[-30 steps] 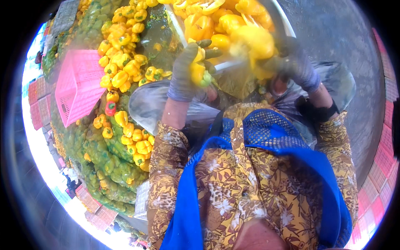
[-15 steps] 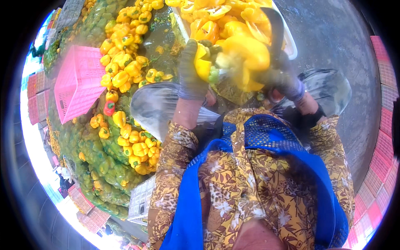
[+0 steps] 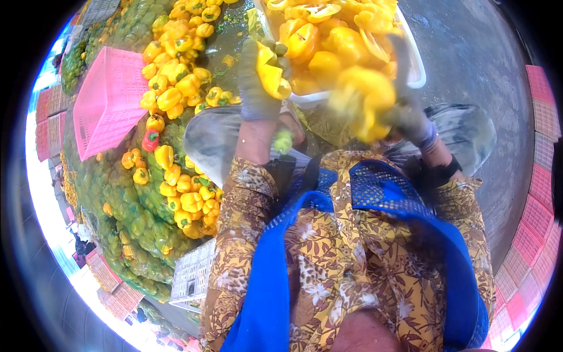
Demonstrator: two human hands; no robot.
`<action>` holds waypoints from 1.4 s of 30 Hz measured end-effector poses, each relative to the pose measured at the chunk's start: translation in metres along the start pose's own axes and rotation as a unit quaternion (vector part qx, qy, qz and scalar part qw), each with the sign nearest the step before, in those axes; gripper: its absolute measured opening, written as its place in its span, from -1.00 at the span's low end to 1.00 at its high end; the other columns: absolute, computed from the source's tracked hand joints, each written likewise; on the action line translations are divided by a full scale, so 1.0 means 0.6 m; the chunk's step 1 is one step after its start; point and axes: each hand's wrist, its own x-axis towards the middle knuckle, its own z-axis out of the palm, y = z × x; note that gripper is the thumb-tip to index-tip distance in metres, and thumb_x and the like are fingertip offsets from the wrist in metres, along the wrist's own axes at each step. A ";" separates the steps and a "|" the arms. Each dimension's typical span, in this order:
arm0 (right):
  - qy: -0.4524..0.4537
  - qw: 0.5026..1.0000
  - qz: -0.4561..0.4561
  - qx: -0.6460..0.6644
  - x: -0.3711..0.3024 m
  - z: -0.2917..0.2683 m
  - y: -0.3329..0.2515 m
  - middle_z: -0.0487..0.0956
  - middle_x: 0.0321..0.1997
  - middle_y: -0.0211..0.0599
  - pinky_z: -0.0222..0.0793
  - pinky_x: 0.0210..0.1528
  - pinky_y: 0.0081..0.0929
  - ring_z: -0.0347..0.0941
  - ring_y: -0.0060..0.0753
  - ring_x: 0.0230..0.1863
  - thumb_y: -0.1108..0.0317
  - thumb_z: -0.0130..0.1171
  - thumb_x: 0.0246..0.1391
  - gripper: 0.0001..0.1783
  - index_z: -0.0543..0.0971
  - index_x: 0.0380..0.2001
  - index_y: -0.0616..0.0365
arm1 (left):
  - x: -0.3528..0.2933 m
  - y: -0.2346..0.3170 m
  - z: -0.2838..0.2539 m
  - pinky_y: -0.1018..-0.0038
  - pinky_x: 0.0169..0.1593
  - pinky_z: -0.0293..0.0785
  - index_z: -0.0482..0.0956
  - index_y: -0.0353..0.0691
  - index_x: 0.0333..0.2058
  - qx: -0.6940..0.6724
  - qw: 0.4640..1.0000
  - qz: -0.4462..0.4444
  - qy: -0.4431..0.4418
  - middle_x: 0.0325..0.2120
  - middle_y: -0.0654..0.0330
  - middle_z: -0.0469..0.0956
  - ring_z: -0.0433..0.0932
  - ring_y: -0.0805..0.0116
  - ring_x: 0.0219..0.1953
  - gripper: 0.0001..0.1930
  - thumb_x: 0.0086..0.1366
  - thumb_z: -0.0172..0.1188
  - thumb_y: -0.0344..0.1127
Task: The person sits on the floor and uses a knife to cut yellow bell peppers, placing the pieces into a white plastic container. They then move the container and gather pepper scraps from the floor into a yellow sack before resuming cutting peppers into a pink basket.
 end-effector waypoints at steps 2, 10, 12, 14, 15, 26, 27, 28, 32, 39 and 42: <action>0.101 0.992 0.046 0.067 0.004 -0.012 -0.009 0.54 -0.30 -0.30 0.25 -0.70 -0.78 0.38 -0.65 -0.67 0.24 0.21 -0.15 -0.40 0.38 -0.01 0.31 | 0.002 -0.004 -0.002 0.53 -0.48 0.41 0.46 -0.25 -0.32 0.037 0.999 -0.003 0.022 -0.46 0.14 0.50 0.44 0.40 -0.51 -0.65 0.24 0.10 -0.02; 0.157 0.977 0.109 0.090 0.001 -0.024 -0.027 0.54 -0.37 -0.17 0.33 -0.80 -0.66 0.42 -0.46 -0.76 0.21 0.21 -0.10 -0.46 0.40 -0.09 0.35 | 0.011 -0.080 -0.030 0.34 0.16 0.24 0.25 -0.34 0.12 0.662 0.710 0.220 0.096 0.10 -0.14 0.28 0.30 0.04 0.13 -0.43 0.22 0.12 -0.14; 0.171 0.976 0.107 0.085 -0.002 -0.026 -0.024 0.53 -0.44 -0.21 0.30 -0.82 -0.66 0.38 -0.47 -0.81 0.19 0.21 -0.10 -0.49 0.43 -0.13 0.34 | -0.002 -0.097 -0.034 0.38 0.21 0.16 0.16 -0.36 0.18 0.625 0.752 0.185 0.096 0.16 -0.14 0.19 0.22 0.12 0.21 -0.37 0.22 0.14 -0.17; 0.185 0.976 0.100 0.059 -0.002 -0.038 -0.016 0.52 -0.54 -0.25 0.28 -0.83 -0.65 0.34 -0.48 -0.85 0.15 0.20 -0.09 -0.53 0.46 -0.19 0.32 | -0.007 -0.097 -0.037 0.37 0.22 0.16 0.08 -0.28 0.23 0.685 0.702 0.182 0.074 0.18 -0.12 0.18 0.21 0.06 0.22 -0.27 0.14 0.21 -0.21; 0.191 0.974 0.115 0.051 -0.003 -0.044 -0.013 0.51 -0.58 -0.26 0.27 -0.84 -0.65 0.34 -0.49 -0.85 0.13 0.19 -0.08 -0.53 0.48 -0.22 0.31 | -0.008 -0.096 -0.036 0.36 0.22 0.16 0.09 -0.27 0.23 0.716 0.670 0.186 0.068 0.18 -0.12 0.18 0.20 0.05 0.21 -0.25 0.12 0.23 -0.22; 0.143 0.988 0.057 -0.012 0.002 -0.014 -0.043 0.51 -0.57 -0.37 0.19 -0.82 -0.74 0.29 -0.66 -0.83 0.13 0.26 -0.16 -0.53 0.52 -0.23 0.26 | -0.045 -0.033 0.057 0.42 0.05 0.41 0.21 -0.27 0.17 0.468 0.869 0.152 -0.056 0.06 0.04 0.34 0.38 0.31 0.05 -0.35 0.12 0.27 -0.32; 0.121 0.991 0.050 -0.028 0.008 -0.009 -0.041 0.52 -0.55 -0.38 0.18 -0.81 -0.75 0.28 -0.68 -0.83 0.16 0.27 -0.18 -0.53 0.52 -0.22 0.25 | -0.067 -0.026 0.084 0.43 0.05 0.40 0.20 -0.25 0.18 0.427 0.897 0.094 -0.066 0.07 0.05 0.34 0.38 0.31 0.05 -0.35 0.13 0.26 -0.33; 0.098 0.992 0.050 -0.054 0.013 -0.008 -0.046 0.51 -0.54 -0.39 0.19 -0.77 -0.76 0.29 -0.70 -0.79 0.14 0.28 -0.17 -0.53 0.53 -0.21 0.23 | -0.076 -0.020 0.102 0.45 0.05 0.40 0.20 -0.24 0.19 0.384 0.919 0.036 -0.080 0.07 0.05 0.33 0.38 0.31 0.05 -0.35 0.13 0.25 -0.33; -0.077 0.972 0.105 -0.196 0.047 -0.006 -0.080 0.51 -0.51 -0.43 0.22 -0.62 -0.78 0.33 -0.75 -0.63 0.06 0.29 -0.15 -0.53 0.58 -0.21 0.15 | -0.068 0.010 0.093 0.48 0.05 0.37 0.17 -0.22 0.21 0.350 0.906 -0.094 -0.220 0.00 0.12 0.40 0.42 0.35 0.00 -0.25 0.04 0.29 -0.36; 0.078 0.992 0.041 -0.092 0.052 -0.015 -0.061 0.54 -0.46 -0.37 0.22 -0.66 -0.79 0.34 -0.79 -0.64 -0.07 0.18 -0.04 -0.42 0.53 -0.15 0.23 | -0.064 -0.016 0.086 0.44 -0.24 0.54 0.32 -0.27 0.00 0.205 0.973 -0.083 -0.062 -0.21 0.16 0.48 0.52 0.38 -0.21 -0.51 0.12 0.21 -0.26; 0.118 0.973 -0.043 -0.192 0.042 0.006 -0.056 0.57 -0.35 -0.28 0.40 -0.43 -0.63 0.47 -0.62 -0.41 -0.04 0.26 -0.08 -0.41 0.52 -0.15 0.26 | -0.058 -0.041 0.075 0.43 -0.22 0.53 0.31 -0.28 -0.04 0.113 0.991 -0.077 -0.007 -0.22 0.16 0.47 0.52 0.33 -0.23 -0.58 0.20 0.08 -0.18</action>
